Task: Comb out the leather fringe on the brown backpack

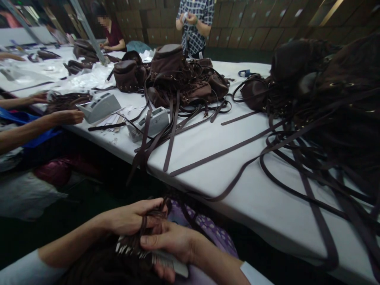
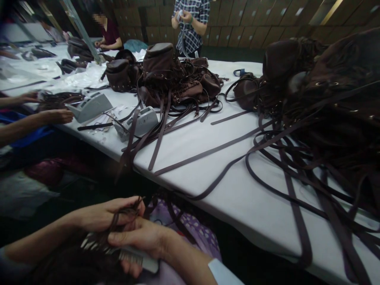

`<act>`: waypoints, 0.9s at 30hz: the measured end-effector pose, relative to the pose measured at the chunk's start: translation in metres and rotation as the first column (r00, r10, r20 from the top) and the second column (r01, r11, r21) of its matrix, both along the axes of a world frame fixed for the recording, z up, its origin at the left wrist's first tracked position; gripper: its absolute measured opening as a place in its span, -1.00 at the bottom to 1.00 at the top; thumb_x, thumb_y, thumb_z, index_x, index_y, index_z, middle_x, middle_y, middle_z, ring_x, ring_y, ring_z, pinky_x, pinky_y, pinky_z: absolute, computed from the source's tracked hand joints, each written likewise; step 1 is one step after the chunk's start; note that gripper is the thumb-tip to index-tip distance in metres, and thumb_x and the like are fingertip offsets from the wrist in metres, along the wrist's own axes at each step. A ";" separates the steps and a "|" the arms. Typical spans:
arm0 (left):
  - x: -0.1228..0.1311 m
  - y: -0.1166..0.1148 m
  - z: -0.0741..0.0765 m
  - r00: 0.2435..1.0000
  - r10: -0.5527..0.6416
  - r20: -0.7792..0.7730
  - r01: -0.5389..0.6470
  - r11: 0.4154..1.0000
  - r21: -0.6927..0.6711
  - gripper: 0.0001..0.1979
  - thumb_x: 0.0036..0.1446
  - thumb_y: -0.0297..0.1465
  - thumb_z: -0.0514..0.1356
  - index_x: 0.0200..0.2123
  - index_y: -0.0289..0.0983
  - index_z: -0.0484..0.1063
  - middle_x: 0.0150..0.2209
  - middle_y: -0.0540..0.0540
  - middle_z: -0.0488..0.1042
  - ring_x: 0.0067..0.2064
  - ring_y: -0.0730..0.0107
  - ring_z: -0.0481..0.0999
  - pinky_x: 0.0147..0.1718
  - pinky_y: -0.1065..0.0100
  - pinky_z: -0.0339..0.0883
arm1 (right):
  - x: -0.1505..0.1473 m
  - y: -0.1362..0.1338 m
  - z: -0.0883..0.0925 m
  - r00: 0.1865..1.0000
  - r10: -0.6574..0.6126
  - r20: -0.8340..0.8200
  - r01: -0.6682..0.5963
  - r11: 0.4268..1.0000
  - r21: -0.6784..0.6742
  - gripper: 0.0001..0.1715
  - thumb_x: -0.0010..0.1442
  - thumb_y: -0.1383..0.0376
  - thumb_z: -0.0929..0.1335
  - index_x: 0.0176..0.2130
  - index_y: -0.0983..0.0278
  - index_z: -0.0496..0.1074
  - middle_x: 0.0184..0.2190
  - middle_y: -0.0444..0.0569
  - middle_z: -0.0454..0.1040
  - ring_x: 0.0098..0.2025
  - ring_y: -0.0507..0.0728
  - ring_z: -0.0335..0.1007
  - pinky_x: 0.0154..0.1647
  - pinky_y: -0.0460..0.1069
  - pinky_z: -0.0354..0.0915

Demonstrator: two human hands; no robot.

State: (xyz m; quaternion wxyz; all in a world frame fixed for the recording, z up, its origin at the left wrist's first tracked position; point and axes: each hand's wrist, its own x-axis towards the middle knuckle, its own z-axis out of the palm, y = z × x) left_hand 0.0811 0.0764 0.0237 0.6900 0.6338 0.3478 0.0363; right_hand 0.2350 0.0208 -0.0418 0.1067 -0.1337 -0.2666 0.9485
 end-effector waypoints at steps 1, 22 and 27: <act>-0.001 -0.003 -0.009 0.998 0.039 0.038 -0.036 0.997 -0.071 -0.82 0.22 -0.27 0.12 -0.21 -0.23 0.42 -0.29 -0.03 0.38 -0.27 0.35 0.37 -0.29 0.41 0.28 | -0.001 -0.006 -0.008 0.999 -0.029 -0.034 0.028 0.999 -0.044 -0.41 -0.09 -0.08 0.49 -0.34 0.36 0.40 -0.71 -0.17 0.42 -0.79 0.00 0.25 -0.81 -0.16 0.23; -0.034 -0.043 -0.050 0.989 0.132 0.074 -0.111 0.966 -0.235 -0.61 0.08 -0.20 0.29 -0.04 -0.20 0.42 -0.17 -0.06 0.44 -0.10 0.23 0.38 -0.06 0.31 0.24 | 0.013 -0.002 -0.018 0.801 -0.465 -0.378 0.341 0.873 -0.349 -0.68 0.31 0.19 0.28 0.04 0.18 0.35 -0.68 -0.30 0.42 -0.84 -0.09 0.07 -0.81 -0.23 0.17; -0.025 -0.050 -0.080 0.856 0.516 0.019 -0.502 0.840 -0.207 -0.59 0.22 -0.09 0.09 -0.41 -0.32 0.45 -0.47 -0.01 0.39 -0.41 0.43 0.34 -0.39 0.45 0.26 | 0.036 0.002 0.007 0.711 -0.585 -0.391 0.488 0.810 -0.325 -0.68 0.32 0.19 0.27 0.06 0.12 0.38 -0.66 -0.33 0.39 -0.88 -0.15 -0.05 -0.82 -0.26 0.13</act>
